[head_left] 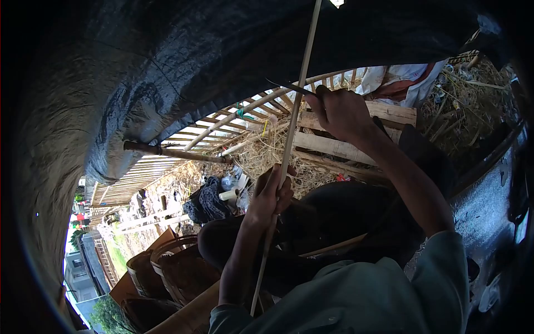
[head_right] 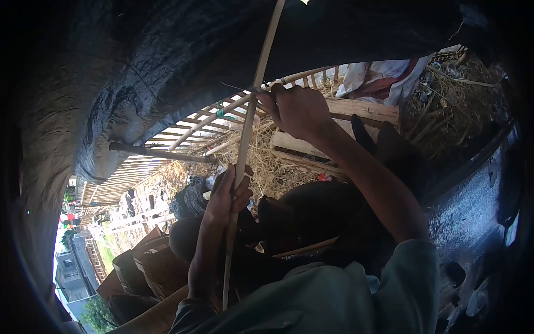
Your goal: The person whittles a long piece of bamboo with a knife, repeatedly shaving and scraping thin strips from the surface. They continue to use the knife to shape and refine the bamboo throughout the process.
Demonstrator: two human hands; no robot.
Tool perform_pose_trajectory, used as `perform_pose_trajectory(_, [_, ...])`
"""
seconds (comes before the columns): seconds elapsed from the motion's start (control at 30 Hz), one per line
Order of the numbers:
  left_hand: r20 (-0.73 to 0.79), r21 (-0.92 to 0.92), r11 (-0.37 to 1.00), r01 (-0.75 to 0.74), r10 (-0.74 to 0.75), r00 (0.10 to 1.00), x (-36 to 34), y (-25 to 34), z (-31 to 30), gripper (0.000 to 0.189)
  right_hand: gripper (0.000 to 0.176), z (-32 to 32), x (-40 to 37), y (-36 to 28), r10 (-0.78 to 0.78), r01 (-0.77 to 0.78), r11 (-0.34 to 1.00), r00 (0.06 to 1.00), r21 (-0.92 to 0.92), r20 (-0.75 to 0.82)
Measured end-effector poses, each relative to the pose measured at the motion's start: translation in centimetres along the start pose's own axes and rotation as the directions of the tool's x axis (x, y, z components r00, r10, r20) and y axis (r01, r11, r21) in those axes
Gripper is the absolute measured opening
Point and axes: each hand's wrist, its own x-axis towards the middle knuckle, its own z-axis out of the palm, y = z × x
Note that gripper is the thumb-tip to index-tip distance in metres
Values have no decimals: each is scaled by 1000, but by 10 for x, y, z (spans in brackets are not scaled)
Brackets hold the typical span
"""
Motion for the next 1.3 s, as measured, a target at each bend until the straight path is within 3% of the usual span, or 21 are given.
perform_pose_trajectory(0.13, [26, 114, 993, 31, -34, 999, 1, 1, -3, 40, 43, 5, -23, -19, -153, 150, 986, 988, 77, 24])
perform_pose_trajectory(0.27, [98, 98, 995, 12, -22, 995, 4, -5, -14, 34, 43, 16, -53, -36, -291, 278, 946, 955, 165, 61])
perform_pose_trajectory(0.37, [80, 107, 994, 15, -24, 997, 4, -7, -15, 30, 45, 17, -60, -45, -247, 211, 958, 951, 192, 186])
perform_pose_trajectory(0.43, [38, 116, 993, 35, -39, 999, 4, -3, -7, 27, 47, 20, -61, -46, -251, 220, 959, 952, 180, 174])
perform_pose_trajectory(0.53, [15, 367, 926, -87, 88, 996, 7, -16, -22, 15, 49, 22, -61, -46, -245, 231, 968, 955, 97, 167])
perform_pose_trajectory(0.6, [59, 580, 799, -159, 153, 986, 10, -19, -23, 12, 49, 22, -62, -45, -239, 234, 971, 953, 50, 188])
perform_pose_trajectory(0.67, [90, 644, 728, -233, 230, 969, 12, -19, -21, 12, 46, 23, -57, -44, -228, 228, 973, 952, 24, 205])
perform_pose_trajectory(0.77, [58, 561, 775, -290, 313, 948, 12, -26, -12, 22, 46, 22, -49, -39, -224, 232, 971, 968, -55, 115])
perform_pose_trajectory(0.83, [11, 519, 816, -254, 291, 957, 7, -31, -6, 22, 54, 12, -16, -16, -39, 35, 993, 999, -110, -28])
perform_pose_trajectory(0.93, [35, 669, 720, -181, 214, 976, 6, -31, -11, 15, 54, 4, -5, -5, -32, 32, 998, 999, -53, 6])
perform_pose_trajectory(1.0, [26, 548, 830, -101, 104, 994, 9, -23, -11, 15, 55, 9, -4, -6, -15, 17, 998, 999, -57, 30])
perform_pose_trajectory(1.07, [46, 156, 985, 75, -83, 995, 7, -8, -9, 22, 53, 9, -3, -4, -6, 8, 1000, 998, -27, 65])
perform_pose_trajectory(1.2, [64, 275, 961, 25, -44, 997, 8, -7, -9, 32, 46, 6, -7, -8, -23, 22, 999, 1000, 23, 17])
perform_pose_trajectory(1.3, [58, 286, 958, 17, -35, 998, 7, 0, -6, 32, 41, 2, -18, -19, -94, 89, 994, 992, 65, 79])
